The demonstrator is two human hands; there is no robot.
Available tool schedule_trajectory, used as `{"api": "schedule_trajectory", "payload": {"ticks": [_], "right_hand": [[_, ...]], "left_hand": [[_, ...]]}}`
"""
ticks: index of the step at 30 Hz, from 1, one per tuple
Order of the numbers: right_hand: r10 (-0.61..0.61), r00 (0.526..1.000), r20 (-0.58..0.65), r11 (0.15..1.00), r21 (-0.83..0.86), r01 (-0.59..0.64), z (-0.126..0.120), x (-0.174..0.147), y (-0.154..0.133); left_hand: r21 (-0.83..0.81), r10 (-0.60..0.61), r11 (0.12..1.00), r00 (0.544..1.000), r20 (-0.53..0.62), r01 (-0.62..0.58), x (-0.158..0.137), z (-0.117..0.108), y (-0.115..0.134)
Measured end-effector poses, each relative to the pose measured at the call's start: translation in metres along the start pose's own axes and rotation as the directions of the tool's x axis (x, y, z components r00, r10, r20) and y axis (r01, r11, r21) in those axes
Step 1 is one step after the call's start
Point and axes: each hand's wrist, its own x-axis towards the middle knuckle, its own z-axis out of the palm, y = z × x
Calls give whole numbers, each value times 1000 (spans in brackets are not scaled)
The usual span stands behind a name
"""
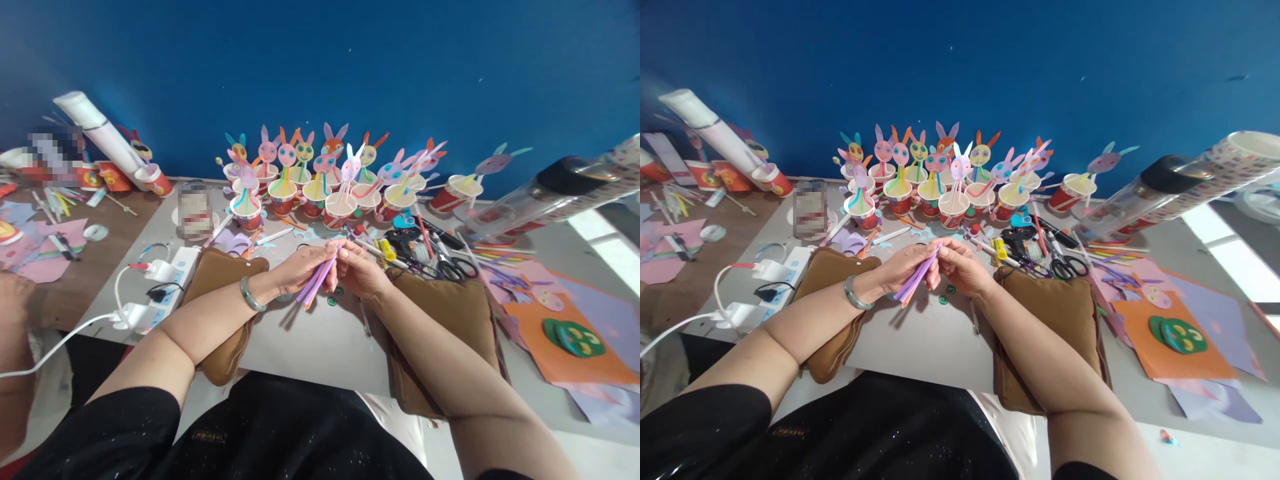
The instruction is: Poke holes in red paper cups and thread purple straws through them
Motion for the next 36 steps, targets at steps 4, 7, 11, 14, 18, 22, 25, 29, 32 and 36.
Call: {"api": "schedule_trajectory", "payload": {"ticks": [4,7,11,14,18,22,25,29,32,36], "right_hand": [[-23,999,34,999,-28,24,-3,-3,2],[-20,997,76,999,-35,22,-5,-4,3],[-30,994,105,999,-32,34,-7,-5,3],[-41,985,165,998,-39,48,-7,-5,2],[-80,983,166,996,-27,85,-8,-4,1],[-89,989,121,996,-14,92,-9,-3,0],[-69,985,158,998,-1,70,-10,-3,0],[-57,979,196,998,-2,59,-12,-4,0],[-40,984,171,998,-32,47,-14,-4,1],[-42,990,133,997,-53,50,-15,-3,-1]], "left_hand": [[-5,-54,999,995,87,54,-2,-2,0],[-4,-77,997,991,114,78,-4,-2,0],[-10,-104,994,986,134,106,-7,1,5],[-55,-143,987,977,159,153,-10,4,10],[-102,-157,979,974,166,175,-13,7,16],[-92,-167,979,976,140,181,-13,7,19],[-99,-166,978,971,173,185,-14,8,20],[-97,-190,972,960,204,213,-16,9,21],[-113,-202,967,958,203,227,-18,9,24],[-128,-195,967,963,188,221,-19,8,27]]}}
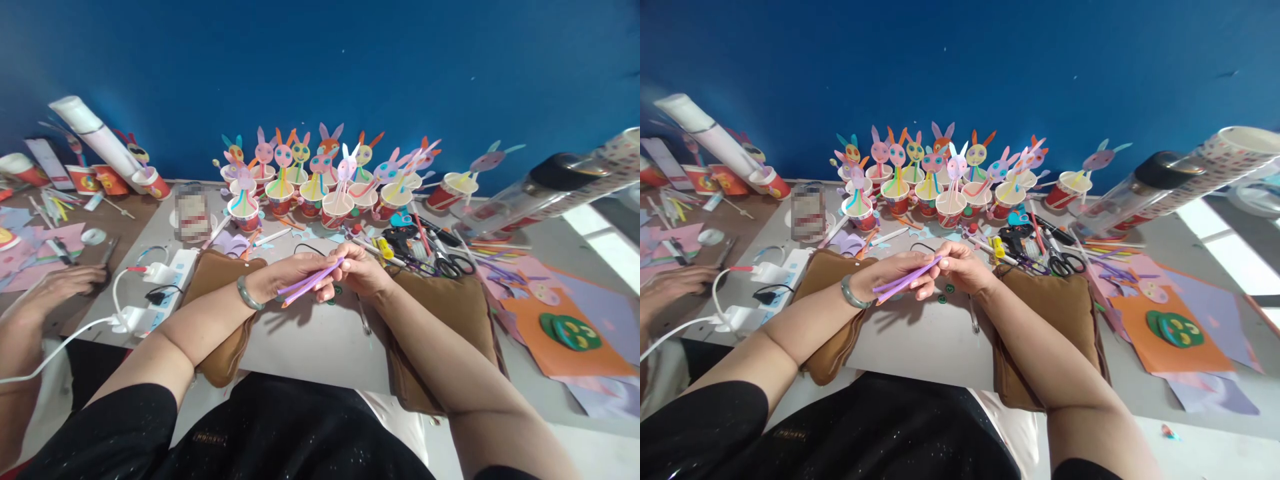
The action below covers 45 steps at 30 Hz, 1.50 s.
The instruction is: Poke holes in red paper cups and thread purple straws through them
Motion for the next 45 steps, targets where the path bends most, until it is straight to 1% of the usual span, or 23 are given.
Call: {"api": "schedule_trajectory", "payload": {"ticks": [3,5,7,8,9,10,12,13,14,17,20,23,27,31,33,35,37,42,45], "right_hand": [[29,999,-34,1000,4,-29,0,1,-1],[47,995,-84,999,15,-46,1,3,-1],[51,988,-148,999,24,-47,3,5,0],[41,983,-180,999,23,-38,3,7,1],[28,977,-213,1000,16,-25,4,8,1],[13,969,-245,1000,1,-13,5,9,2],[-18,955,-295,999,-41,6,8,10,4],[-32,951,-306,997,-72,11,9,10,5],[-43,952,-303,994,-111,10,10,10,6],[-47,970,-238,971,-237,-11,12,9,9],[-22,982,-185,947,-318,-39,13,8,11],[-25,984,-178,924,-379,-45,14,6,10],[-50,977,-205,914,-404,-38,14,6,9],[-57,968,-243,918,-395,-45,14,6,10],[-63,965,-255,920,-390,-43,14,6,10],[-66,965,-255,922,-386,-39,15,6,9],[-61,967,-246,923,-384,-39,16,6,9],[-65,973,-223,924,-381,-25,17,6,8],[-68,975,-210,930,-368,-15,16,5,8]], "left_hand": [[26,28,999,1000,-9,-28,3,-4,0],[74,67,995,997,-31,-65,7,-8,-1],[149,137,981,985,-101,-121,12,-13,-4],[207,191,966,970,-152,-158,14,-15,-6],[283,267,937,942,-204,-205,17,-18,-8],[357,352,899,905,-241,-254,19,-20,-9],[465,511,816,806,-299,-344,22,-22,-11],[498,562,783,766,-313,-372,22,-23,-11],[520,593,762,738,-322,-386,22,-23,-11],[561,624,734,707,-334,-383,22,-21,-10],[581,649,713,684,-334,-393,22,-20,-9],[584,659,704,679,-324,-404,22,-21,-10],[588,625,725,700,-345,-357,23,-25,-11],[553,551,788,711,-438,-270,25,-29,-12],[504,485,834,732,-479,-223,27,-31,-12],[466,436,863,756,-488,-197,28,-33,-12],[451,431,868,763,-482,-206,28,-33,-11],[464,496,838,756,-428,-287,25,-29,-8],[426,488,853,753,-441,-303,24,-27,-8]]}}
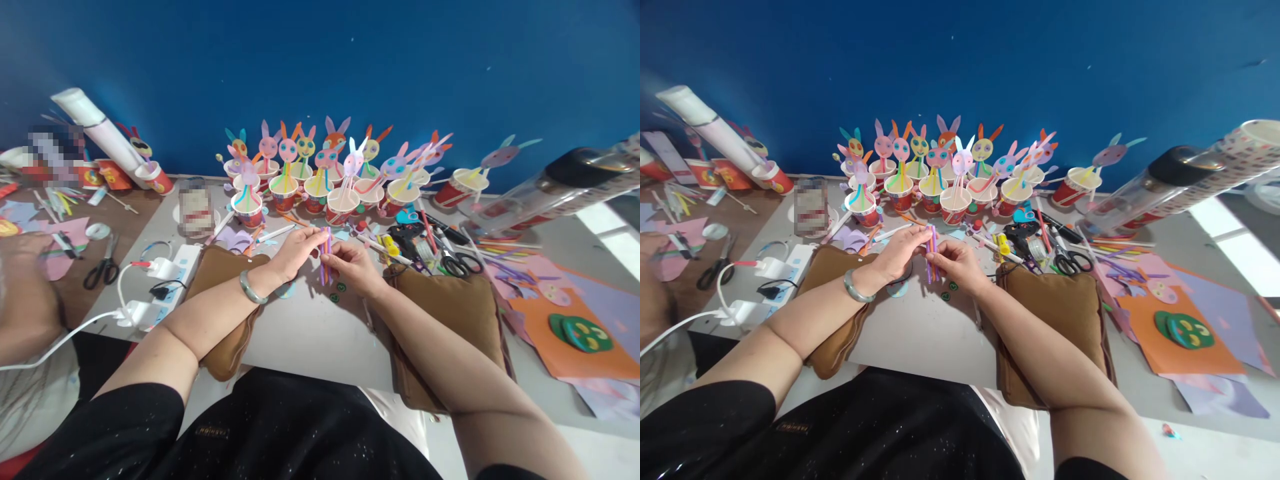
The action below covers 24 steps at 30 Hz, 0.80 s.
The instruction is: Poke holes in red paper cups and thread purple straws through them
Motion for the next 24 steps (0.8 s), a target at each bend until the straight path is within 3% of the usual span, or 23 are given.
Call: {"api": "schedule_trajectory", "payload": {"ticks": [5,10,16,24], "right_hand": [[29,996,82,998,53,-33,-2,-1,1],[71,984,161,992,88,-86,-3,-3,1],[67,991,114,992,103,-79,-3,-2,4],[40,998,50,998,38,-42,-2,-1,3]], "left_hand": [[-182,-79,979,995,65,89,2,0,-1],[-214,-141,963,983,119,164,1,2,5],[-210,-51,976,997,56,62,2,3,2],[-41,75,996,997,0,-75,2,-2,1]]}}
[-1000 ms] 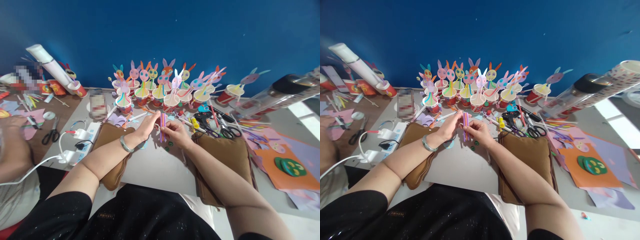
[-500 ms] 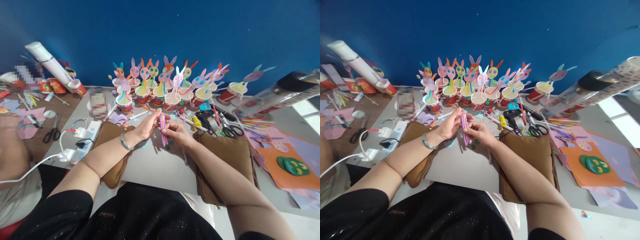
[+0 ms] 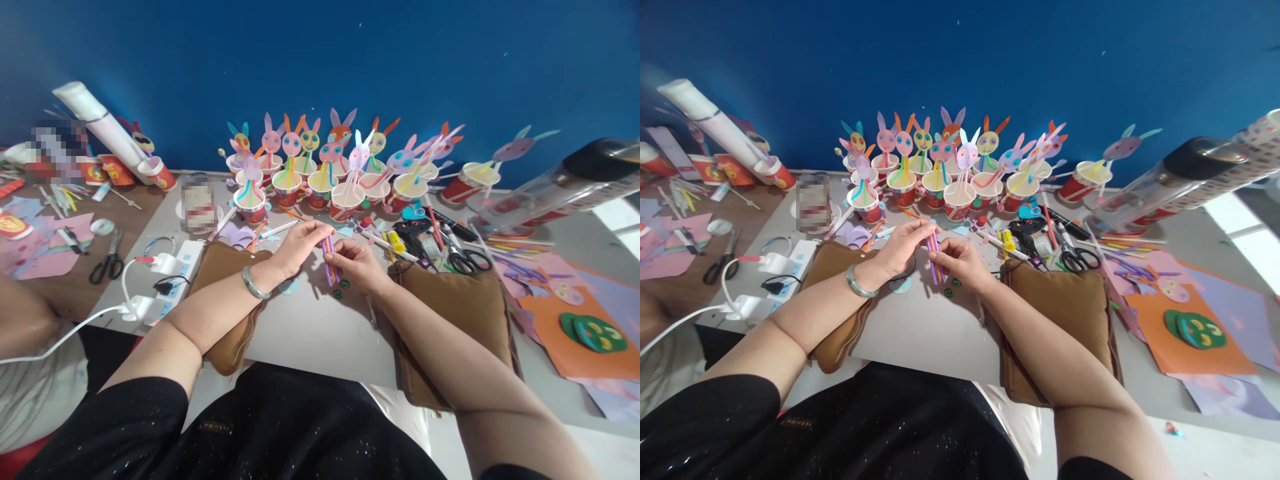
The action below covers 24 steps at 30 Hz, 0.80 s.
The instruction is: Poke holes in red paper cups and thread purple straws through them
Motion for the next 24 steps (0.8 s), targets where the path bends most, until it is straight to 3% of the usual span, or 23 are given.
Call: {"api": "schedule_trajectory", "payload": {"ticks": [8,13,19,24], "right_hand": [[-14,1000,-21,997,-74,13,0,2,2],[-13,999,-39,997,-81,10,1,2,1],[-56,994,-90,993,-109,46,1,1,0],[-72,992,-100,994,-92,63,3,1,-1]], "left_hand": [[75,107,992,994,-19,-105,0,0,1],[94,112,990,993,-37,-108,1,-2,1],[23,67,998,994,-86,-65,4,-3,-7],[-55,-106,993,990,-93,102,5,-2,-5]]}}
